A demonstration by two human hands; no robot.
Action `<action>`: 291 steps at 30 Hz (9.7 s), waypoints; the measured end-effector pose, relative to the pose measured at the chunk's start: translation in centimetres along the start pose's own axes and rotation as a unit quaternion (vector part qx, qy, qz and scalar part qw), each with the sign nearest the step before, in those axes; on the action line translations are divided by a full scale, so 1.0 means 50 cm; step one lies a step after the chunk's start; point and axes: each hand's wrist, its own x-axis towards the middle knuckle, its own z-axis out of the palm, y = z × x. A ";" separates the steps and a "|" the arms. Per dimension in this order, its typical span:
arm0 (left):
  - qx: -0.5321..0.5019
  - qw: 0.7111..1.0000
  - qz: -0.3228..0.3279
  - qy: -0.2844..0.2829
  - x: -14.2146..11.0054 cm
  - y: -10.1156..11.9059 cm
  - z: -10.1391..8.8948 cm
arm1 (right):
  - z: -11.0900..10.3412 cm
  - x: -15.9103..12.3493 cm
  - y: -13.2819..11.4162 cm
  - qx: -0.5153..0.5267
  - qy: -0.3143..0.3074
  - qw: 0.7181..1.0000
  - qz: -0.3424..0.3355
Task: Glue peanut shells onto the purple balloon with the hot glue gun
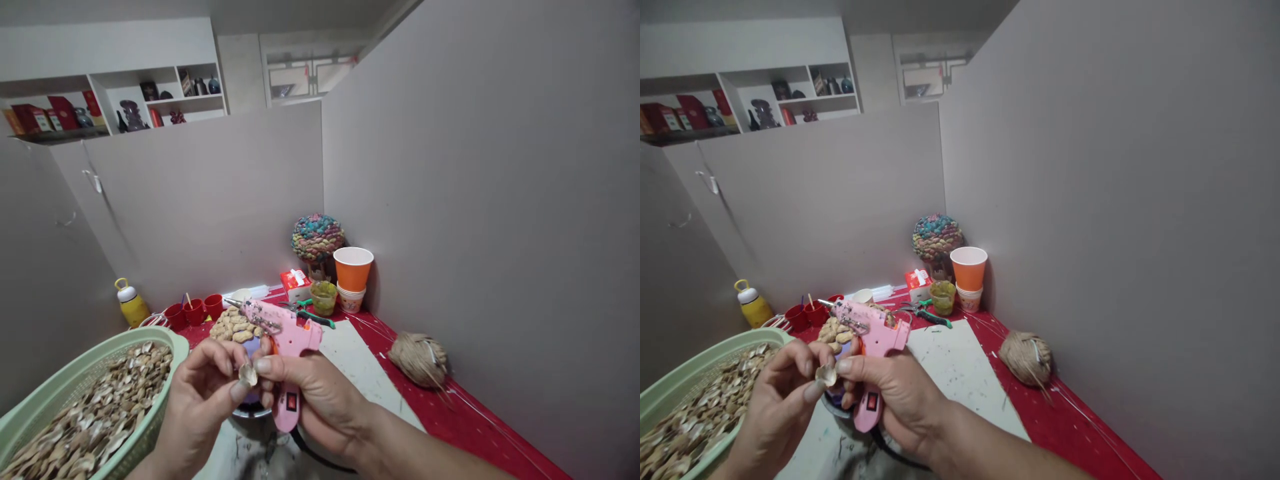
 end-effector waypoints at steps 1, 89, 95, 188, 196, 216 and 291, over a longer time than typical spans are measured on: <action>0.008 1.000 0.016 -0.002 -0.002 -0.002 -0.002 | 0.002 -0.002 0.002 0.004 0.005 1.000 -0.002; -0.050 0.990 -0.083 0.102 0.034 0.039 -0.026 | -0.033 -0.043 -0.116 -0.695 -0.047 0.675 -0.243; -0.047 0.991 -0.079 0.097 0.034 0.038 -0.034 | -0.029 -0.041 -0.119 -0.701 -0.050 0.669 -0.242; 0.065 0.983 0.044 0.164 0.036 0.045 -0.030 | -0.031 -0.040 -0.118 -0.708 -0.065 0.653 -0.260; 0.072 0.981 0.047 0.172 0.035 0.044 -0.030 | -0.028 -0.042 -0.120 -0.706 -0.067 0.657 -0.255; 0.090 0.982 0.033 0.161 0.032 0.037 -0.031 | -0.027 -0.036 -0.118 -0.699 -0.073 0.661 -0.265; 0.110 0.965 0.121 0.203 0.028 0.033 -0.035 | -0.030 -0.038 -0.109 -0.691 -0.075 0.664 -0.276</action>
